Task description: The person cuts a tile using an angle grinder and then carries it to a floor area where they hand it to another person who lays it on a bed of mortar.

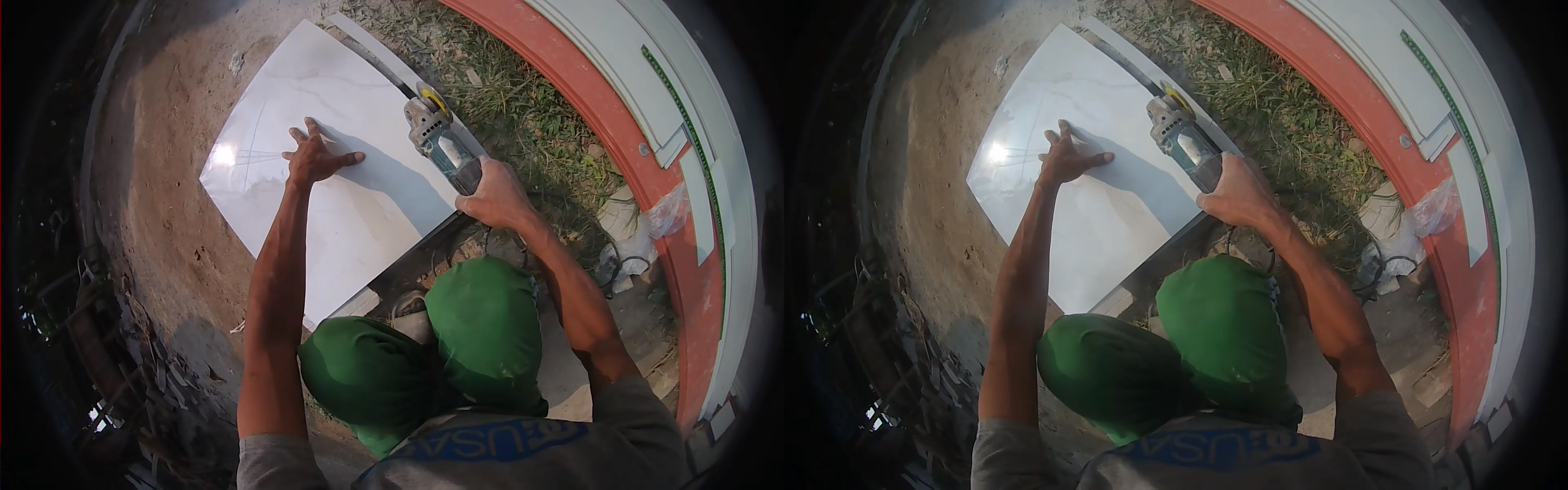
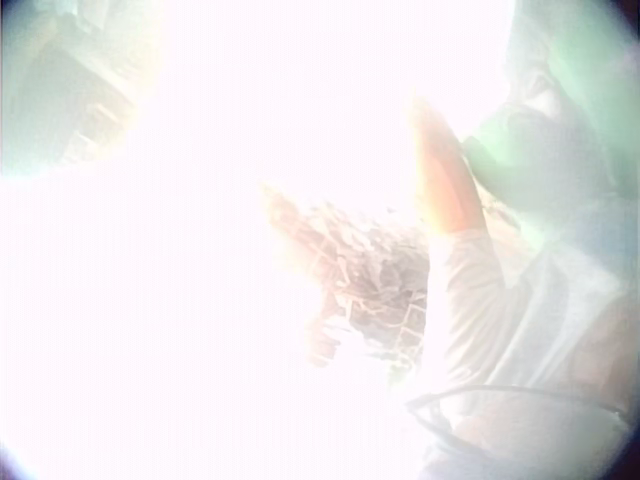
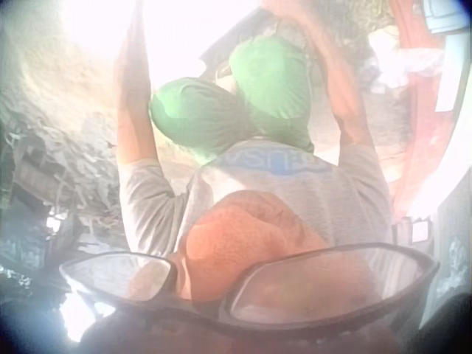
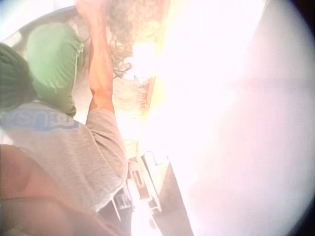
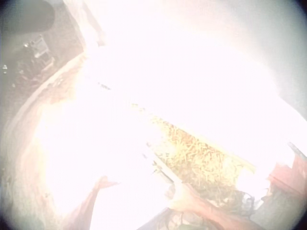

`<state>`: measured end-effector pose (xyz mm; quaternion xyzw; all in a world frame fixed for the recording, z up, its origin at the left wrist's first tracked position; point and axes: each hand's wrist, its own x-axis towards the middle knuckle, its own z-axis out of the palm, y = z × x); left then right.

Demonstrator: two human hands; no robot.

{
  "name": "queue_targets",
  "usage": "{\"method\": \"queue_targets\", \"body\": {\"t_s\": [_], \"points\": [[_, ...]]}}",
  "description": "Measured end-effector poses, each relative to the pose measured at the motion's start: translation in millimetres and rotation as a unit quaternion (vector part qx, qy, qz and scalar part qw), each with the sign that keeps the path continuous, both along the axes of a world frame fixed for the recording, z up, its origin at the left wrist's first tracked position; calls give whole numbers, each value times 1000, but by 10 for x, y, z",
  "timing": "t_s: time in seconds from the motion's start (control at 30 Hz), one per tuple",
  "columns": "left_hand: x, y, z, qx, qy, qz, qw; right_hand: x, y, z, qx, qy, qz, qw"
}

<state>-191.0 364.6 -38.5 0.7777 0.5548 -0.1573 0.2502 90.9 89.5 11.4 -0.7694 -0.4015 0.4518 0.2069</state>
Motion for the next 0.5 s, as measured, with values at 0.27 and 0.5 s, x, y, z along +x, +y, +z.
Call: {"method": "queue_targets", "body": {"t_s": [0.27,0.5], "points": [[123,6,-22,-20,60,26,998,26,264,-52,4,5,10,1000],[128,-54,-58,-13,37,39,998,38,499,-219,2,3,-3,1000]]}}
